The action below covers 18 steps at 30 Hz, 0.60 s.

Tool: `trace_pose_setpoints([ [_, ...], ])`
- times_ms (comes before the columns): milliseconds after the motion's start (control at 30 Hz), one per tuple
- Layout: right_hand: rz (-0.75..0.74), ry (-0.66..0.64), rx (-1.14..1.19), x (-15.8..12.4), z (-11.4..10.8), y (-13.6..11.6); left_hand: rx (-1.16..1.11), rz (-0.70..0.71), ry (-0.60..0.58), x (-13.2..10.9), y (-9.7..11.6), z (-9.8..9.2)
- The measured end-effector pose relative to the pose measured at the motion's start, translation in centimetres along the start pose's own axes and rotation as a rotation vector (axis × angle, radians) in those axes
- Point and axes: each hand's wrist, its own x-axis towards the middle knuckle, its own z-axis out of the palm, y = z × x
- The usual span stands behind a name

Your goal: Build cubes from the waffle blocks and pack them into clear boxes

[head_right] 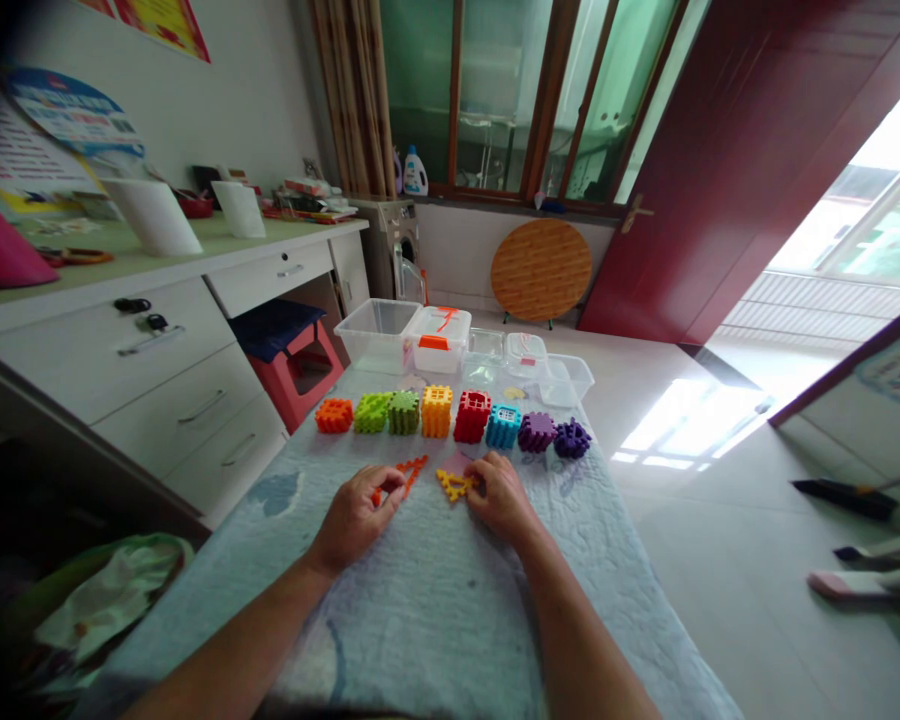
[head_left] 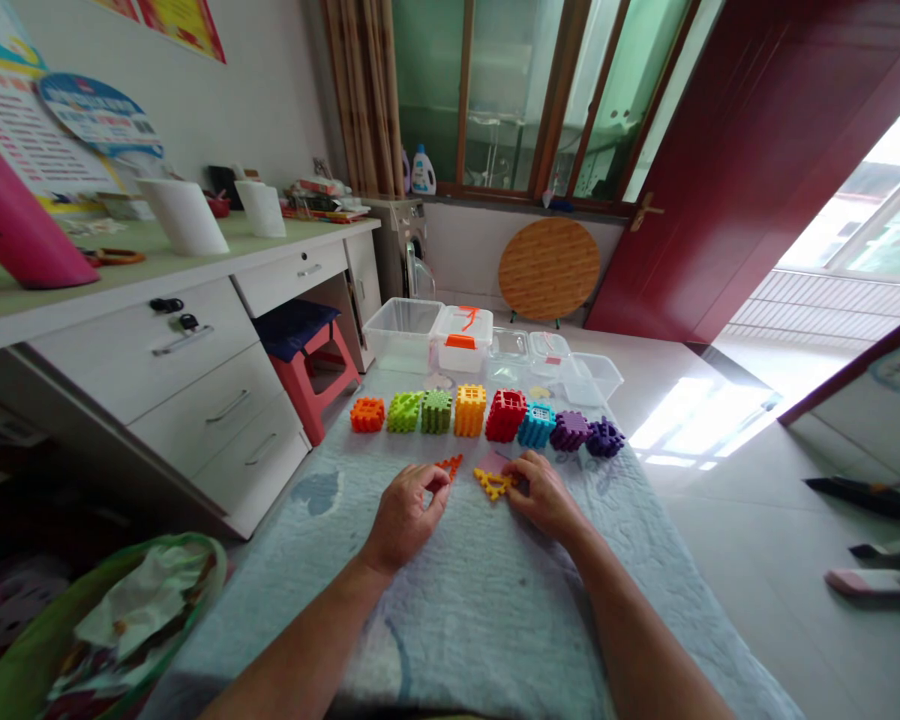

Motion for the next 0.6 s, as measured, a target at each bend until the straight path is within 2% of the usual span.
trace_pose_setpoints([
  [600, 0.051, -0.036, -0.073, -0.13, -0.15, 0.86, -0.02, -0.025, -0.022, 0.05, 0.06, -0.06],
])
